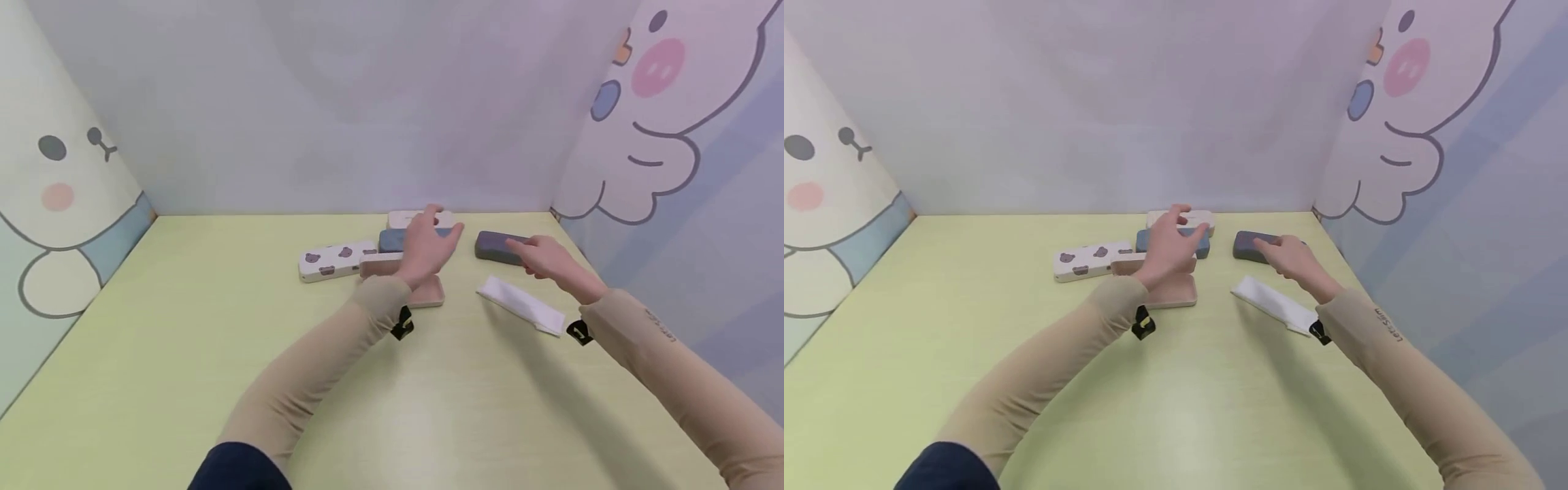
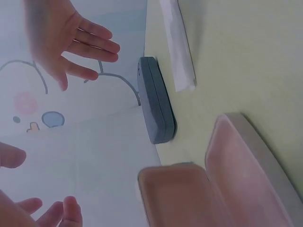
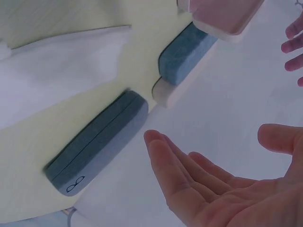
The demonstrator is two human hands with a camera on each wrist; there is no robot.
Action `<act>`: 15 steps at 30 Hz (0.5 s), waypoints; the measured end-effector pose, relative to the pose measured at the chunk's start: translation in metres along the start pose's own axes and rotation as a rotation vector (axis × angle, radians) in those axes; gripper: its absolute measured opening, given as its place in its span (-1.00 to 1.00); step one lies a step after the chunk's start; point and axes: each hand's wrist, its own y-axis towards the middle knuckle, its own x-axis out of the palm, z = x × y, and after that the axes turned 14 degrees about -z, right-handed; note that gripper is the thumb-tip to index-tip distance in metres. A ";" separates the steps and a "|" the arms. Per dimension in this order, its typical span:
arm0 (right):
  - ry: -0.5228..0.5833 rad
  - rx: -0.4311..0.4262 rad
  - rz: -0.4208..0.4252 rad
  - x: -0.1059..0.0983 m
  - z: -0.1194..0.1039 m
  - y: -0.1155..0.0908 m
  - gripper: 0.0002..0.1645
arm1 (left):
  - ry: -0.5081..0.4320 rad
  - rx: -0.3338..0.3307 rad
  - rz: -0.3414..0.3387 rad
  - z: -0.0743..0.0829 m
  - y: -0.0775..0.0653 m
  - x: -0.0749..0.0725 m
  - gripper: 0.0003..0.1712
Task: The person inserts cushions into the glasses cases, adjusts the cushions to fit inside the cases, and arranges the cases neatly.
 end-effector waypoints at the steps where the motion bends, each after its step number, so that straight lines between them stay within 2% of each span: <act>1: -0.012 0.006 0.004 -0.002 0.004 -0.002 -0.34 | 0.017 0.012 -0.012 0.004 0.002 0.007 -0.43; 4: -0.025 0.021 0.019 -0.006 0.017 -0.006 -0.33 | 0.084 0.032 -0.045 0.013 0.008 0.026 -0.45; 8: -0.021 0.036 0.027 -0.009 0.032 -0.012 -0.33 | 0.138 0.026 -0.112 0.020 0.012 0.051 -0.47; 15: -0.017 0.076 0.025 -0.004 0.055 -0.019 -0.22 | 0.194 0.011 -0.205 0.014 0.024 0.087 -0.56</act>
